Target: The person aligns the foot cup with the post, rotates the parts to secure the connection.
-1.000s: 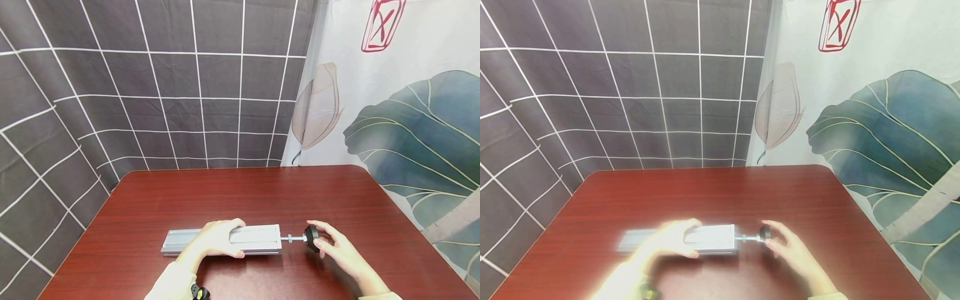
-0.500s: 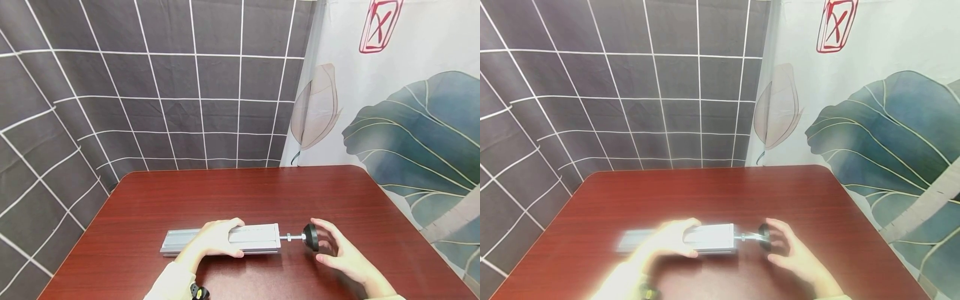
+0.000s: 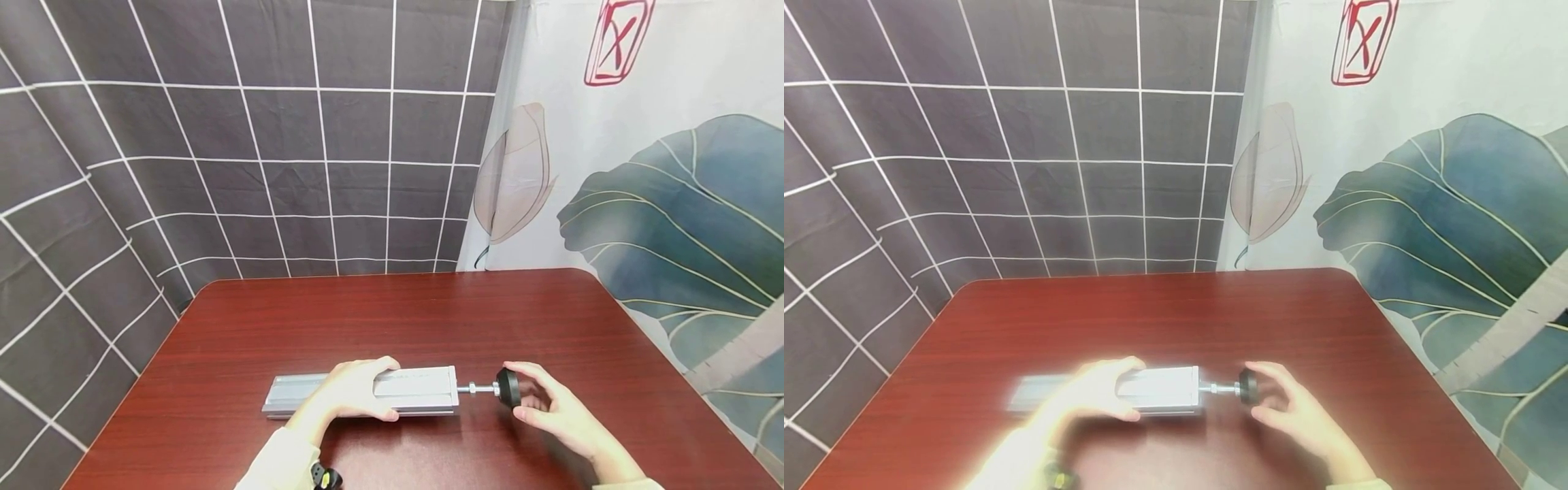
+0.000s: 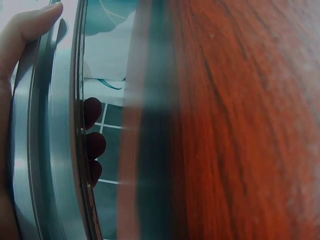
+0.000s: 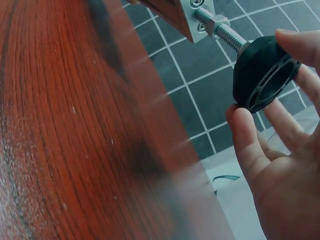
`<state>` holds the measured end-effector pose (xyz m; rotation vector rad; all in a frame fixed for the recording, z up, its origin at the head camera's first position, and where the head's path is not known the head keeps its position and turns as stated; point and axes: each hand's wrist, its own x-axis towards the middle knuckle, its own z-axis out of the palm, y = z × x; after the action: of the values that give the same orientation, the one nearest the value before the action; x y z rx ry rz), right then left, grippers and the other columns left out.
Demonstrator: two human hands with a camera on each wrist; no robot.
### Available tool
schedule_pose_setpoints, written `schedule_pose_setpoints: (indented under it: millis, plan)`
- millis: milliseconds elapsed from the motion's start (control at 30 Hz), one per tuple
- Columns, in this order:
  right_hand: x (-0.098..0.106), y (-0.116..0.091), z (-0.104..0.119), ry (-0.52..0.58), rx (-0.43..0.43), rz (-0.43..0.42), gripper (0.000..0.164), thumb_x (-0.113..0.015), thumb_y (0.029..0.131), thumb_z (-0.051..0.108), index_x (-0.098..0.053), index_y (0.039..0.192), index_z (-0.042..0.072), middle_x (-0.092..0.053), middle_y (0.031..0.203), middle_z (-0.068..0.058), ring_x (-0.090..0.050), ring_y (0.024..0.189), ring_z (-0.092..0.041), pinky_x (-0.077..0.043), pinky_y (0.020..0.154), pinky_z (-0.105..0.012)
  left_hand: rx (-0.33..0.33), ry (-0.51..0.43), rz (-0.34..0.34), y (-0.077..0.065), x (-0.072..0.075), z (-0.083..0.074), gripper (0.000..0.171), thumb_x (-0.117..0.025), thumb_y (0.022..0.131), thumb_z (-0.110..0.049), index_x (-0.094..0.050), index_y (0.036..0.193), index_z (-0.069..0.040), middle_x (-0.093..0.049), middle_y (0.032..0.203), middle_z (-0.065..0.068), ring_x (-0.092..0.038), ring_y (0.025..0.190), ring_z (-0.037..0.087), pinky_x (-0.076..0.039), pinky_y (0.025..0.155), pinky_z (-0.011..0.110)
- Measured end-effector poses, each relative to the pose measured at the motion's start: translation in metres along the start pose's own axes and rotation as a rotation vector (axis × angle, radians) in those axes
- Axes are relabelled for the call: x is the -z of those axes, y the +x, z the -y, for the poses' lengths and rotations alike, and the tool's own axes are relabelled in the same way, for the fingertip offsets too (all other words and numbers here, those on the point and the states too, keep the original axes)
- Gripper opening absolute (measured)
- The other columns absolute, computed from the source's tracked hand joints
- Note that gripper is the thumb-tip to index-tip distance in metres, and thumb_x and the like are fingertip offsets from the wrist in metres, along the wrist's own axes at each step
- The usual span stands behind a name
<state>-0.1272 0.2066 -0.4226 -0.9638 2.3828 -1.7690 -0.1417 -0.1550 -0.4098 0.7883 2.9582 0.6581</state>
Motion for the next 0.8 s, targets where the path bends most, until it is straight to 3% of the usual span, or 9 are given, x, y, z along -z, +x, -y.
schedule_pose_setpoints:
  millis: [133, 367, 500, 633, 733, 800]
  plan:
    - [-0.0014, 0.0019, 0.0021, -0.003, -0.048, -0.027, 0.055, -0.062, 0.083, -0.006, -0.045, 0.134, 0.007, -0.055, 0.111, 0.004, -0.062, 0.084, -0.017, -0.051, 0.067, -0.026, 0.004, -0.002, 0.005, 0.0004, 0.0009, -0.0008, 0.067, -0.074, 0.056, -0.059, -0.055, 0.115, -0.033, -0.064, 0.103, -0.013, -0.06, 0.09, 0.007, -0.044, 0.078, 0.037]
    - [-0.0034, 0.0057, 0.0056, 0.044, -0.151, -0.062, 0.041, -0.054, 0.09, 0.0, -0.051, 0.129, 0.011, -0.058, 0.099, -0.008, -0.062, 0.062, -0.024, -0.052, 0.061, -0.033, 0.003, -0.004, 0.007, 0.001, 0.0008, -0.0008, 0.067, -0.074, 0.056, -0.059, -0.055, 0.115, -0.033, -0.064, 0.104, -0.013, -0.06, 0.09, 0.007, -0.044, 0.078, 0.037]
    - [-0.0027, 0.006, 0.0058, 0.057, -0.179, -0.053, 0.038, -0.05, 0.093, 0.001, -0.049, 0.13, 0.009, -0.059, 0.098, -0.007, -0.063, 0.062, -0.03, -0.053, 0.06, -0.036, 0.004, -0.001, 0.009, 0.0011, 0.0, 0.0001, 0.068, -0.074, 0.056, -0.059, -0.055, 0.115, -0.032, -0.064, 0.104, -0.013, -0.06, 0.09, 0.008, -0.044, 0.078, 0.037]
    - [0.0002, 0.004, 0.0038, 0.048, -0.082, -0.044, 0.053, -0.051, 0.09, -0.006, -0.038, 0.139, 0.008, -0.056, 0.116, 0.004, -0.065, 0.087, -0.016, -0.051, 0.072, -0.027, 0.004, -0.001, 0.009, 0.0021, -0.0007, 0.0013, 0.067, -0.074, 0.057, -0.06, -0.056, 0.115, -0.032, -0.064, 0.104, -0.013, -0.061, 0.09, 0.008, -0.044, 0.077, 0.037]
    - [0.0026, 0.0022, 0.0014, 0.077, -0.01, -0.001, 0.069, -0.057, 0.084, -0.013, -0.028, 0.144, 0.004, -0.046, 0.132, 0.009, -0.054, 0.11, -0.006, -0.047, 0.083, -0.022, 0.004, -0.002, 0.005, 0.0033, -0.0005, 0.0023, 0.068, -0.074, 0.057, -0.06, -0.056, 0.116, -0.032, -0.064, 0.104, -0.013, -0.061, 0.09, 0.007, -0.044, 0.077, 0.037]
    - [0.0035, 0.0019, -0.0004, 0.086, 0.012, 0.035, 0.074, -0.06, 0.081, -0.014, -0.026, 0.144, 0.002, -0.04, 0.139, 0.007, -0.05, 0.115, -0.007, -0.044, 0.088, -0.021, 0.007, -0.002, 0.005, 0.0037, -0.0001, 0.0027, 0.068, -0.074, 0.056, -0.06, -0.056, 0.116, -0.032, -0.064, 0.104, -0.014, -0.061, 0.09, 0.007, -0.044, 0.077, 0.037]
